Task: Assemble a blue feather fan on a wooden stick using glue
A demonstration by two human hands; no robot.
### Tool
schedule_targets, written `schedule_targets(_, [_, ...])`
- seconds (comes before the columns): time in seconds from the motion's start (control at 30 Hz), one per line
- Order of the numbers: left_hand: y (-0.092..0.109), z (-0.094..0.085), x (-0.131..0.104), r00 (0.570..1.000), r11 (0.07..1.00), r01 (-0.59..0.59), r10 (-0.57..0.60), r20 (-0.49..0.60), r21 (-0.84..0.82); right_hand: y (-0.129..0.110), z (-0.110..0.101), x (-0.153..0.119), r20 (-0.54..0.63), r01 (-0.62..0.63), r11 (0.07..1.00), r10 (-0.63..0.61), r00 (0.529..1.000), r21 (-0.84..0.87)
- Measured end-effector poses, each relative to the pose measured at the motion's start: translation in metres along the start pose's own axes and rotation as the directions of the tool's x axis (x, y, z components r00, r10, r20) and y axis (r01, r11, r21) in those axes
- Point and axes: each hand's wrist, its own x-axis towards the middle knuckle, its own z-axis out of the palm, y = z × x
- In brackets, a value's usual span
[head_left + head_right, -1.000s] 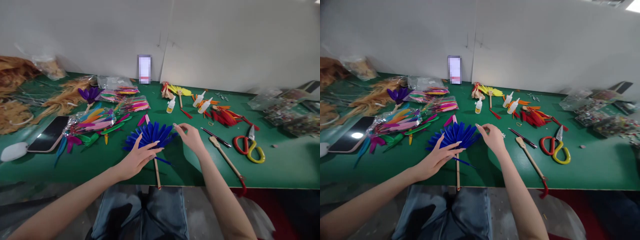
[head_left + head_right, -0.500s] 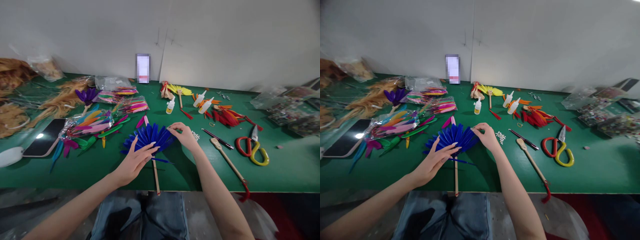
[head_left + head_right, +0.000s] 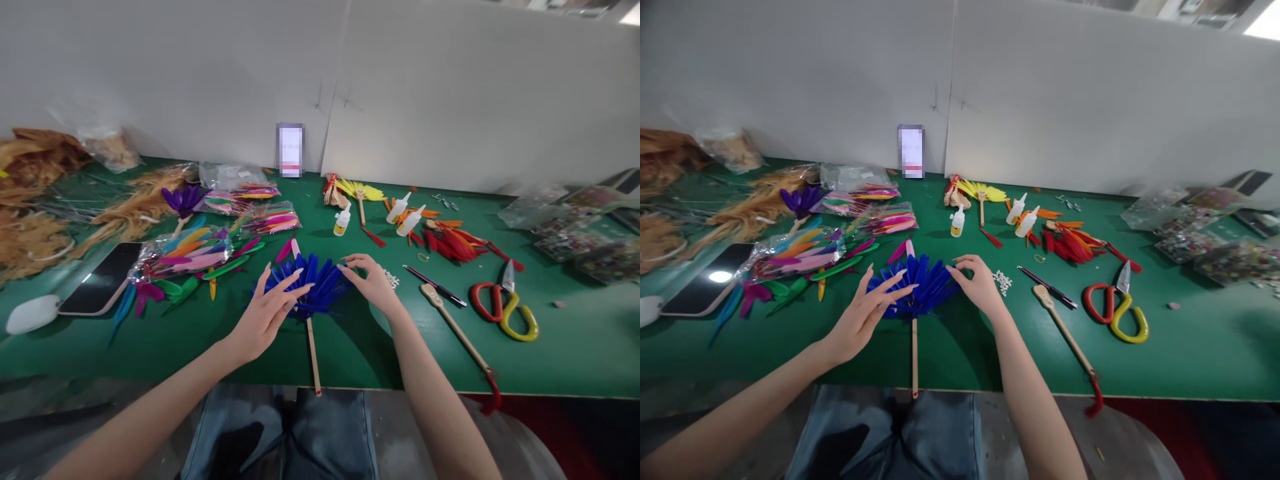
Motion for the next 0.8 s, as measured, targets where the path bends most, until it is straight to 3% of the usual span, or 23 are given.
schedule_targets(0.17, [0.006, 0.008, -0.006, 0.999, 0.999, -0.014, 0.012, 0.043, 0.047, -0.001, -0.001, -0.001, 0.022, 0.004, 1.0, -0.004, 1.0, -0.004])
schedule_targets(0.37, [0.019, 0.021, -0.023, 0.992, 0.986, 0.076, -0.09, 0.084, 0.15, -0.003, -0.007, -0.003, 0.067, -0.001, 1.0, 0.002, 0.998, -0.017])
schedule_targets(0.8, [0.027, 0.025, -0.032, 0.982, 0.979, 0.121, -0.142, 0.121, 0.166, -0.005, -0.014, -0.004, 0.122, -0.019, 0.996, 0.031, 0.992, -0.091])
